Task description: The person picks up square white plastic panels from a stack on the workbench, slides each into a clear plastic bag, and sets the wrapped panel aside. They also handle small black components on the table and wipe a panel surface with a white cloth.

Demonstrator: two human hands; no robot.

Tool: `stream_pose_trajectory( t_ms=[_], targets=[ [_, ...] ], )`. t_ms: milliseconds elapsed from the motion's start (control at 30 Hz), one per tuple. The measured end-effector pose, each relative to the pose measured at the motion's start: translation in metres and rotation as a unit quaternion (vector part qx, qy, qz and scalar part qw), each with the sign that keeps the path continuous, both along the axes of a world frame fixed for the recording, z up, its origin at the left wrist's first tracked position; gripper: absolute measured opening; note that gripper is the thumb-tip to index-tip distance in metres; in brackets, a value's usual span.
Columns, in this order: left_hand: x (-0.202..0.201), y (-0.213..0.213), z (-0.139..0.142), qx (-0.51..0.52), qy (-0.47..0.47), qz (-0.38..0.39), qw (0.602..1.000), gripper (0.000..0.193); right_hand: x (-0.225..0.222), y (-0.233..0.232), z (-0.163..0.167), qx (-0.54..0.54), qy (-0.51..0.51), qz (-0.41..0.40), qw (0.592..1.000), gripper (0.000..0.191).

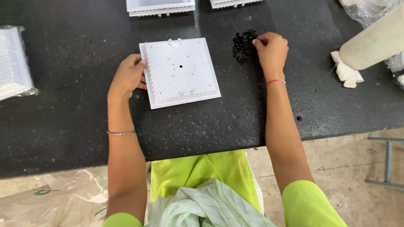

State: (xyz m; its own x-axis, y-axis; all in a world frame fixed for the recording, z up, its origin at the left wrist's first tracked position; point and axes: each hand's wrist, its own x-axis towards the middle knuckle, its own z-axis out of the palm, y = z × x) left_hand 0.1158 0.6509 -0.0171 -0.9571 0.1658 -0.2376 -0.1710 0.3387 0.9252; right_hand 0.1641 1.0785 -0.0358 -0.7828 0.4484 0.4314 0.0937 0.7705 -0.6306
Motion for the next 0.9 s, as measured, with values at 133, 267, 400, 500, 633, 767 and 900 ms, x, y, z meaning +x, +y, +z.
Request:
stream_pose_trajectory(
  t_ms=[133,267,400,500,633,767,900],
  targets=[
    [-0.007,-0.002,-0.011,0.009,0.007,0.003,1.000,0.031,-0.006,0.000,-0.004,0.036,-0.010,-0.015,0.999,0.022],
    [-0.012,-0.005,-0.015,-0.003,0.025,0.010,1.000,0.032,-0.014,0.000,-0.008,0.077,-0.020,-0.013,0.997,0.023],
    [-0.010,-0.006,-0.010,0.016,0.032,0.035,0.999,0.032,-0.018,-0.002,-0.010,0.112,-0.017,0.005,0.994,0.019],
    [-0.008,-0.008,-0.004,-0.001,0.038,0.041,0.998,0.034,-0.015,-0.015,-0.001,0.100,0.010,0.003,0.995,0.013],
    [-0.009,-0.016,0.000,-0.058,0.053,0.048,0.996,0.036,-0.004,-0.057,0.023,0.019,0.075,0.119,0.990,0.012],
    [-0.013,-0.024,-0.003,-0.060,0.048,0.053,0.996,0.037,0.005,-0.137,0.037,-0.027,0.038,0.270,0.962,0.014],
    [-0.013,-0.034,-0.007,-0.066,0.046,0.050,0.995,0.037,0.010,-0.205,0.051,0.000,0.024,0.386,0.922,0.017]
  ],
)
